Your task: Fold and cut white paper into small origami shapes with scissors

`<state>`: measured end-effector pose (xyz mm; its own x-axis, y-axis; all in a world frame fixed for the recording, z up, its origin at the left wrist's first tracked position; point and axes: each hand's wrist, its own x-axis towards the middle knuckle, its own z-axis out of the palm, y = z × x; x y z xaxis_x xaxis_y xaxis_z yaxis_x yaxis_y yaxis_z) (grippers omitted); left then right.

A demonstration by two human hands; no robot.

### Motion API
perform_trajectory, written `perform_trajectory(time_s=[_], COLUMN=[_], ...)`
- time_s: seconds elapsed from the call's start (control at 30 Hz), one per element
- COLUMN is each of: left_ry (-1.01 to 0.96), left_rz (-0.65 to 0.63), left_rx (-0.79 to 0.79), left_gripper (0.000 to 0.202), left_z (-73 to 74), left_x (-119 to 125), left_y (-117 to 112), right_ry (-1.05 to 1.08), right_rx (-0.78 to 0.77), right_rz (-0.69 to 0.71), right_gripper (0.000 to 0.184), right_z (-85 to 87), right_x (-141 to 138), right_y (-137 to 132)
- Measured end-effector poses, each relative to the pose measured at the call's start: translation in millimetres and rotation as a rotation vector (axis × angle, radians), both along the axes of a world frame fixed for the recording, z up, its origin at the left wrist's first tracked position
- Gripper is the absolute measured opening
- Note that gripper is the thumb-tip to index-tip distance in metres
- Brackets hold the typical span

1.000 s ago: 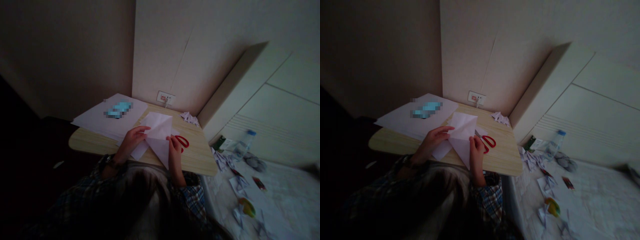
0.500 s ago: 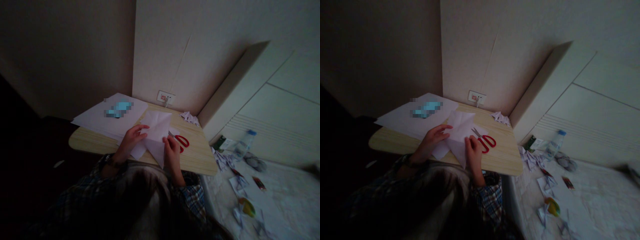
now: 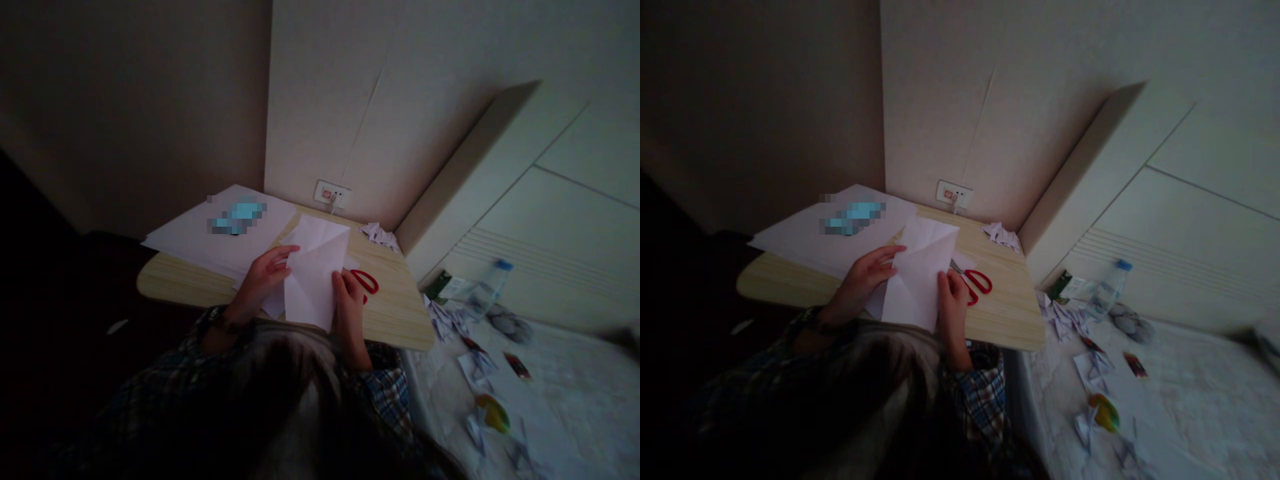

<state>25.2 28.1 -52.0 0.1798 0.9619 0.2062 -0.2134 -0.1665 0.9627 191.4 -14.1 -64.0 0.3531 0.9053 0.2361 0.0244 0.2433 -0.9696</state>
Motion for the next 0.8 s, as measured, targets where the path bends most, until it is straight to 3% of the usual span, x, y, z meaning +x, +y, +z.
perform_trajectory(time_s=[0.23,0.4,0.57,0.8], left_ry=[-0.012,-0.008,-0.011,-0.019], left_rz=[0.087,0.134,0.163,0.068], left_rx=[-0.005,-0.011,-0.018,-0.048], left_gripper=[0.043,0.039,0.034,0.037], left_z=[-1.0,-1.9,0.0,6.7], left_x=[-1,-2,0,0], left_y=[2,3,3,-3], right_ry=[0.067,0.079,-0.066,-0.076], right_rx=[-0.011,0.104,0.144,0.072], right_rz=[-0.017,-0.024,0.011,0.072], right_gripper=[0.027,0.033,0.011,0.016], right_z=[4.8,8.8,11.0,11.2], right_x=[-4,-5,-4,-4], right_y=[-3,-3,-5,-7])
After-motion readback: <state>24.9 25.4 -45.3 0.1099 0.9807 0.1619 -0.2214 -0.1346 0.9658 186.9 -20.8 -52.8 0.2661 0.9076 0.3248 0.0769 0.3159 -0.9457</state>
